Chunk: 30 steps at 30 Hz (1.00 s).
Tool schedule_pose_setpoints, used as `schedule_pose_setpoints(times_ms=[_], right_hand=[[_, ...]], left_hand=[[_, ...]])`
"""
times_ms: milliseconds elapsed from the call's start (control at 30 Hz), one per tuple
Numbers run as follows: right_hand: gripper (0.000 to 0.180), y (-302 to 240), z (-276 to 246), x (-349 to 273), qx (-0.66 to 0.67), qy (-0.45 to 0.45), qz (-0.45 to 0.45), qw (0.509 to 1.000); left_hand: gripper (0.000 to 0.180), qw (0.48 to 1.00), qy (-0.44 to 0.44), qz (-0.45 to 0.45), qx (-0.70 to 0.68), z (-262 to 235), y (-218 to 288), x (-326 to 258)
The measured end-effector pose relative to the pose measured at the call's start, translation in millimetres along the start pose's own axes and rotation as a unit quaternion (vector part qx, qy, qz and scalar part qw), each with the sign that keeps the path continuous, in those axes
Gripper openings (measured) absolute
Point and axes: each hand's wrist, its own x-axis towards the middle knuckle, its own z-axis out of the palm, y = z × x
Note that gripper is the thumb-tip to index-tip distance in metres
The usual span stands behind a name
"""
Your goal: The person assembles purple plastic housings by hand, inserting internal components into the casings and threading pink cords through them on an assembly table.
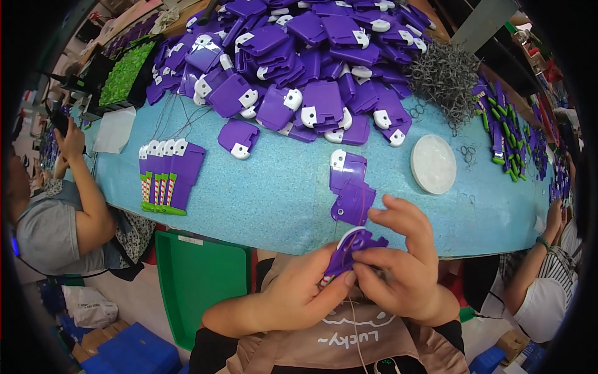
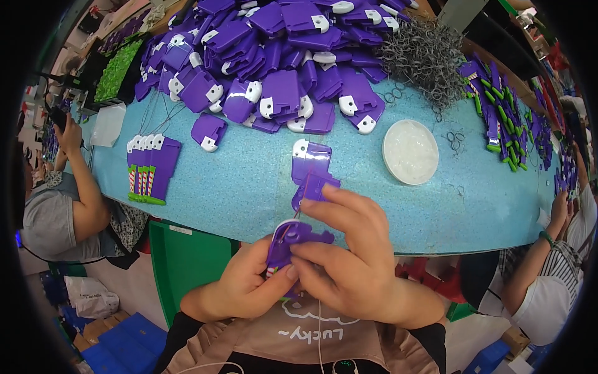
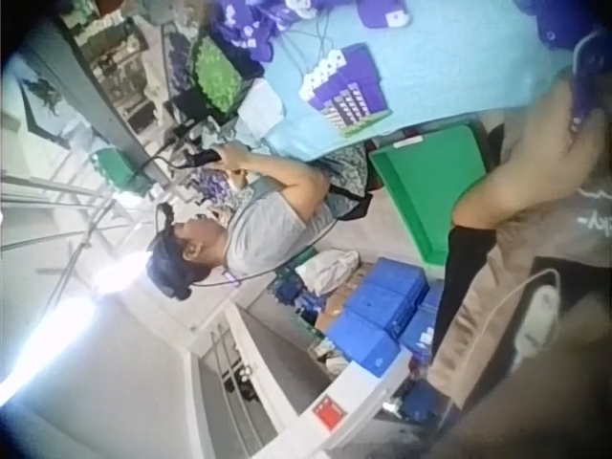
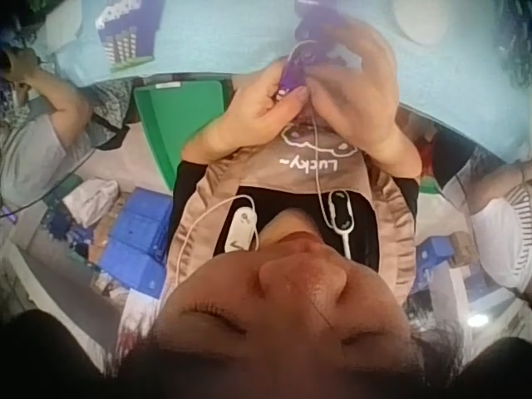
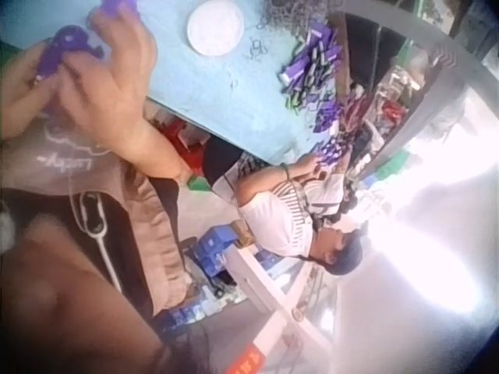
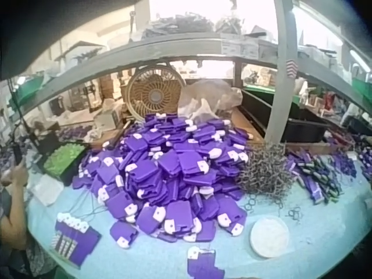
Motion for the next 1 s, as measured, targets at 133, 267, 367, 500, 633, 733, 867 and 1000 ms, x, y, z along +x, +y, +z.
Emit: schedule_pose_setpoints(times_ms=[133,267,367,500,633,733,867,1000], right_hand=[[0.024,4.1,7.6,-1.1,0.005,-0.002,0.004,1.000],[0.030,14.1,-0.7,3.2,0.089,-0.097,0.055,0.990],[0.036,15.1,-5.0,1.1,0.210,-0.106,0.134,0.963],[0.044,24.1,-18.3,6.1,0.228,-0.057,0.096,0.967],[0.028,90.9,-63.7,1.9,-0.149,0.117,0.094,0.977],[0.021,158.1,-118.5,-28.2,-0.398,0.068,0.093,0.910],[0.012,163.0,-128.0,-47.8,-0.419,0.019,0.158,0.894],[0.013,153.7,-139.7,-44.2,-0.245,0.017,0.355,0.902]], left_hand=[[0.038,0.987,0.021,0.064,0.149,1.5,7.4,8.4],[0.040,0.976,-0.049,0.037,0.207,-8.4,9.0,12.3],[0.040,0.970,-0.107,0.003,0.216,-8.4,14.9,16.3],[0.034,0.972,0.026,0.076,0.223,0.1,3.2,6.3],[0.025,0.987,0.153,0.007,-0.042,-13.0,2.1,-5.6],[0.026,0.990,0.124,-0.005,-0.070,-8.9,2.3,-4.4],[0.026,0.988,0.112,-0.034,-0.102,-9.1,-0.9,-1.8],[0.025,0.990,0.087,-0.051,-0.103,-6.0,5.8,3.0]])
